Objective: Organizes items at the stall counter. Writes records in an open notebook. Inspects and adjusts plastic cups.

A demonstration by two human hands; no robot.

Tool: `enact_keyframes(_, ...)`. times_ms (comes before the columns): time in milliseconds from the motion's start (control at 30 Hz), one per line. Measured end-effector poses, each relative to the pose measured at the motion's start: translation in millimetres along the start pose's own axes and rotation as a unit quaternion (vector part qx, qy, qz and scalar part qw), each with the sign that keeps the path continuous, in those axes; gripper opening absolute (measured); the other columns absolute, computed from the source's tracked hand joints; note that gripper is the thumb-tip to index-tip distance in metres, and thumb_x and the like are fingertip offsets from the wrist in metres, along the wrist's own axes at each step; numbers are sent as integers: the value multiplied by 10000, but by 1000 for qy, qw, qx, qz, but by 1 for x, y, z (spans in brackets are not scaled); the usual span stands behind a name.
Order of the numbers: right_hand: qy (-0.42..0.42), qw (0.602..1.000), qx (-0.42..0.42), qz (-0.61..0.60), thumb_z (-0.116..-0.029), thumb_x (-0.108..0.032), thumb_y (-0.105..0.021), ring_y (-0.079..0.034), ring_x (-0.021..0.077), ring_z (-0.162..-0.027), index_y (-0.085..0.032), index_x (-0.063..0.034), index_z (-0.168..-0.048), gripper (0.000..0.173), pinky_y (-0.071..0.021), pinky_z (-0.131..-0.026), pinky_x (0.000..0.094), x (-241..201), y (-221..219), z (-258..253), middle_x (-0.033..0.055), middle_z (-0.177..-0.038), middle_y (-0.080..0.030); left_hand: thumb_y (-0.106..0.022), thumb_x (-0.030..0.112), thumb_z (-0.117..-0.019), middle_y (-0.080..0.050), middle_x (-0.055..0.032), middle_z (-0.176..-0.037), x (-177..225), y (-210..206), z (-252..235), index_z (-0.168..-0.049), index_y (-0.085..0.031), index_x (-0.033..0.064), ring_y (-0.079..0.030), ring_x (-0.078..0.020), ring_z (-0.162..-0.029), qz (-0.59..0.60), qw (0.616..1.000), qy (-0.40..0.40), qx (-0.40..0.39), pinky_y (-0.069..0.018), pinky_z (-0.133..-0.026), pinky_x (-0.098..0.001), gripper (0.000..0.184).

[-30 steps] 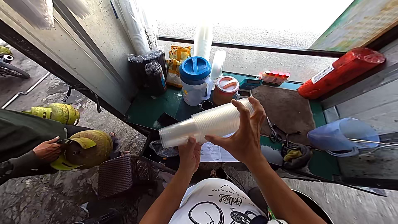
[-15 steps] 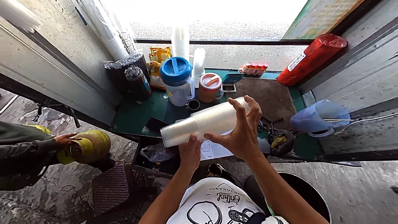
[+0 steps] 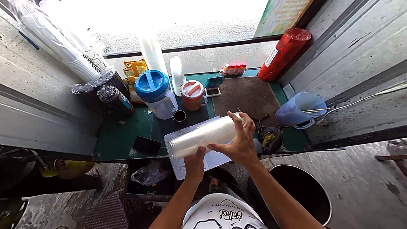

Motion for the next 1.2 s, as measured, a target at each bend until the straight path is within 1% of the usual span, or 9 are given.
enact_keyframes(200,-59,996,-29,-55,-521,-823,-777,-287,510,-1450,-567,-188,-1460,1152,-373,-1099,658,18,0,-44,279,-1589,-304,-874,166,-801,-706,-105,-1103,0,-35,-44,-1330,-423,-53,-714,-178,-1016,-86,996,-25,-15,-606,-939,-398,728)
enact_keyframes(300,-27,978,-50,-199,-692,-727,-778,-331,468,-1439,-537,-152,-1473,1000,-404,-1065,668,21,-3,-112,275,-1590,-297,-861,152,-806,-726,-50,-1065,38,-79,-92,-1270,-508,-56,-714,-116,-1008,-214,965,-132,-69,-612,-926,-349,619)
enact_keyframes(433,-7,922,-83,-379,-1032,-681,-272,-488,284,-1391,-547,-88,-1462,783,-425,-1137,519,2,-36,-246,187,-1496,-510,-900,271,-785,-698,-119,-1185,88,-140,-191,-1338,-508,-47,-687,-171,-1119,-375,887,-244,-118,-588,-991,-402,749)
enact_keyframes(500,-48,889,-120,-439,-1052,-673,-148,-600,224,-1277,-584,-77,-1425,828,-487,-1080,483,-9,-59,-299,138,-1381,-633,-903,313,-777,-640,-165,-1279,94,-157,-245,-1414,-425,-48,-645,-196,-1197,-410,873,-245,-96,-551,-1045,-397,875)
enact_keyframes(633,-206,842,-200,-457,-962,-813,-74,-662,307,-1132,-648,-142,-1337,960,-537,-890,582,-5,-115,-349,159,-1232,-698,-918,328,-756,-652,-159,-1264,74,-149,-336,-1470,-393,61,-687,-230,-1119,-440,880,-172,-48,-606,-933,-449,925)
enact_keyframes(733,-282,814,-219,-457,-952,-823,-60,-587,383,-1226,-588,-186,-1418,951,-474,-891,670,7,-138,-347,191,-1360,-621,-913,269,-764,-639,-200,-1281,39,-127,-377,-1465,-401,48,-666,-284,-1154,-468,876,-97,-58,-575,-969,-506,896)
enact_keyframes(933,-272,809,-219,-473,-1027,-725,-217,-486,382,-1374,-480,-139,-1511,805,-455,-1028,620,38,-125,-312,194,-1528,-469,-906,275,-761,-639,-219,-1302,-24,-91,-419,-1458,-429,21,-625,-326,-1230,-569,813,-35,-117,-491,-1072,-548,882)
enact_keyframes(1100,-112,906,-255,-319,-1081,-378,-494,-731,234,-932,-569,-80,-1371,423,-638,-749,418,77,-57,-218,107,-1164,-696,-933,260,-686,-630,-174,-1332,-29,-89,-432,-1466,-418,33,-630,-243,-1235,-582,797,-44,-153,-507,-1084,-450,961)
enact_keyframes(1200,-70,948,-305,-55,-967,-348,-719,-696,269,-765,-670,-55,-1189,370,-593,-696,514,125,-60,-139,122,-911,-712,-959,324,-639,-595,-187,-1384,-20,-97,-427,-1531,-318,35,-603,-263,-1276,-620,772,-42,-131,-484,-1109,-451,1136)
Point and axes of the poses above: each hand's wrist, its own z-axis away from the middle knuckle, its own y-axis out of the back of the hand, x = y × z, the point moved 1 cm from there along -z, towards the middle knuckle
